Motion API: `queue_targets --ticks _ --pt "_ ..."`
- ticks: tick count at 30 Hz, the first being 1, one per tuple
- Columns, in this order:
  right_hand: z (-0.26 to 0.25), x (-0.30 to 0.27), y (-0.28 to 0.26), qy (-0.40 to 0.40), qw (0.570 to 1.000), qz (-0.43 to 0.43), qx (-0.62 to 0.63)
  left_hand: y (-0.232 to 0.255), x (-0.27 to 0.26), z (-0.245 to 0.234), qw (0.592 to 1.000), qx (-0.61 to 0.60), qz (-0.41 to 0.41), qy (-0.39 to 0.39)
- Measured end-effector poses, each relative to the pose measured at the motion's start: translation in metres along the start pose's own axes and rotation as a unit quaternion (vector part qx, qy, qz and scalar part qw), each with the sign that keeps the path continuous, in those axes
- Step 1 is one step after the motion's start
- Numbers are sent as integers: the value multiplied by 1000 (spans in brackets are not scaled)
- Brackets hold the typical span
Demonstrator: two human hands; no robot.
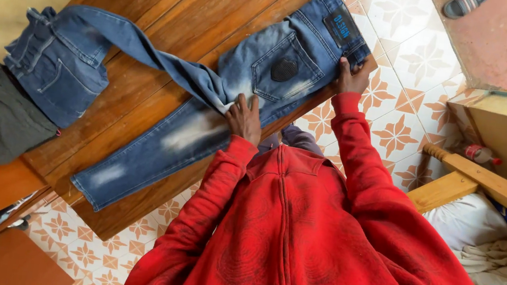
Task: The person folds several pairs of jeans and trousers on a wooden table and places them into a wardrobe. They then gather more clothes from a bed, including a shirt and additional trousers, to fold and stack inside the wardrobe.
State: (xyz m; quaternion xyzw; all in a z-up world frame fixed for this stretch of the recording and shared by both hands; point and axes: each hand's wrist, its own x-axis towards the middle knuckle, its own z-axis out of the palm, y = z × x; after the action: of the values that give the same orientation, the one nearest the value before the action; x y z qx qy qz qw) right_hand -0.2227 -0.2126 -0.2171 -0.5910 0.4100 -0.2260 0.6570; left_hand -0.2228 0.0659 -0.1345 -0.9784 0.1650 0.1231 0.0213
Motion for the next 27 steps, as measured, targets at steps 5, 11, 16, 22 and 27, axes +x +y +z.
queue_targets --ticks 5,11,16,22,27 --pt "5 -14 -16 60 949 -170 -259 -3 -18 21 995 -70 12 75" --pt "43 -79 -94 -4 865 -350 -359 -45 -51 -23 931 -327 78 143" --pt "112 -117 -96 -326 876 -281 -219 -92 -71 -10 914 -316 -51 251" --pt "237 -184 -64 -507 796 -291 -154 -126 -102 83 943 -111 -213 229" --pt "316 -205 -15 -356 717 -507 -320 -112 -115 82 934 -135 -325 64"
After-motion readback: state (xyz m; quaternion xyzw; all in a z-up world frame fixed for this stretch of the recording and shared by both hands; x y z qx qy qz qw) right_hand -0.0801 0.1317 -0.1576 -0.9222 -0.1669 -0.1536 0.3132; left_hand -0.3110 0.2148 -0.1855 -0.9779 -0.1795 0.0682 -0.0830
